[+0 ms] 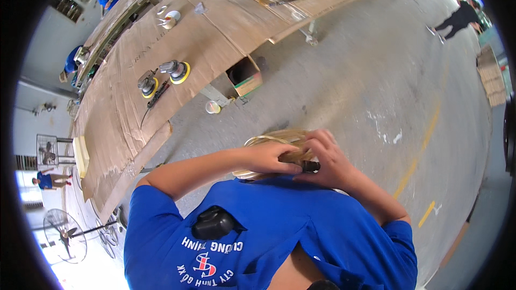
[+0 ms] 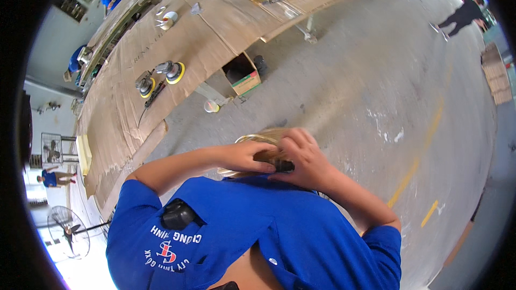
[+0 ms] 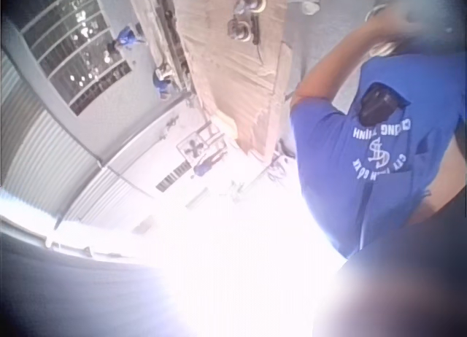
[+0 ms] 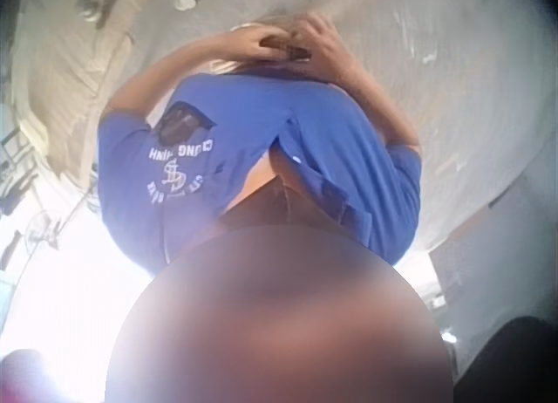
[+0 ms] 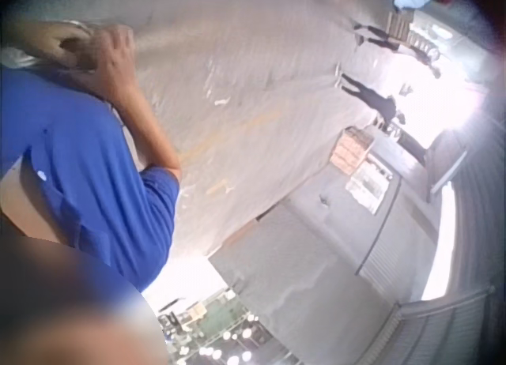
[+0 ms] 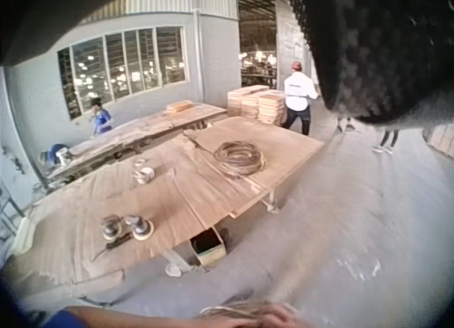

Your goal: The person coils a yellow hose and places it on a table, then gathers sanding discs and a power sander into a cardboard box. They move a standing fan and later handle a white strap and a cloth, placing them into a bucket.

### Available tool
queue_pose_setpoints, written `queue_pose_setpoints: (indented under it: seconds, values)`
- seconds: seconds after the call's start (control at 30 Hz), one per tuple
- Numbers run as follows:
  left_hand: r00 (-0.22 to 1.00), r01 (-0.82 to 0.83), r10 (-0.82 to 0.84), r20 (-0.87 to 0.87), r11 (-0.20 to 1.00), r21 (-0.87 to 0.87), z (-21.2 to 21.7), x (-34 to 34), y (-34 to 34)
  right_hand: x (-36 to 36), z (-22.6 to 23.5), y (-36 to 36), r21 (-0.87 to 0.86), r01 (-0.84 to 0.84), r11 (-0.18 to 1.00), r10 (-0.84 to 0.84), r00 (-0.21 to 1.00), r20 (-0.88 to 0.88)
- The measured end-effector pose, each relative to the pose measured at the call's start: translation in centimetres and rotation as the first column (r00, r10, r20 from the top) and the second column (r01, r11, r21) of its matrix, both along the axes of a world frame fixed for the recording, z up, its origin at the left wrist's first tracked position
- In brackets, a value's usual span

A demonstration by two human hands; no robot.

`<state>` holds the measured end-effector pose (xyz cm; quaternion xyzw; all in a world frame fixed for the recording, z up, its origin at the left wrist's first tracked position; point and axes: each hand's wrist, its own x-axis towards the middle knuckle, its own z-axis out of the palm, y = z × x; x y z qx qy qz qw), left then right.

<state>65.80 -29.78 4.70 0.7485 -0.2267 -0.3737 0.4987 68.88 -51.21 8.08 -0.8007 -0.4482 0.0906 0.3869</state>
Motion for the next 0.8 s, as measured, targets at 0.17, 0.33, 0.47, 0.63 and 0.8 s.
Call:
queue_pose_setpoints:
  seconds: [0.17, 0.33, 0.47, 0.63, 0.8]
  values:
    - [0.998, 0.056, -0.058, 0.038, 0.998, 0.042, 0.1, 7.3, 0.7, 6.7, -3.2, 2.3, 0.046, 0.107, 0.993, -0.109, 0.993, 0.049]
    - [0.974, 0.215, -0.214, 0.071, 0.977, 0.002, 0.0, 16.3, 3.2, 17.6, -3.6, 3.7, -0.301, -0.424, 0.854, 0.104, 0.706, -0.700]
    - [0.982, 0.101, -0.104, 0.158, 0.995, 0.025, 0.0, 23.4, 9.1, 25.1, -3.4, 6.1, -0.202, -0.536, 0.819, 0.132, 0.520, -0.844]
    - [0.908, -0.093, 0.034, 0.418, 0.988, 0.121, -0.4, 27.0, 14.9, 31.0, 0.1, 8.1, -0.178, -0.307, 0.935, 0.130, 0.763, -0.633]
    - [0.703, -0.246, 0.378, 0.603, 0.924, -0.292, 2.7, 34.5, 14.4, 38.7, 10.1, 9.6, -0.246, -0.287, 0.926, 0.213, 0.933, -0.290]
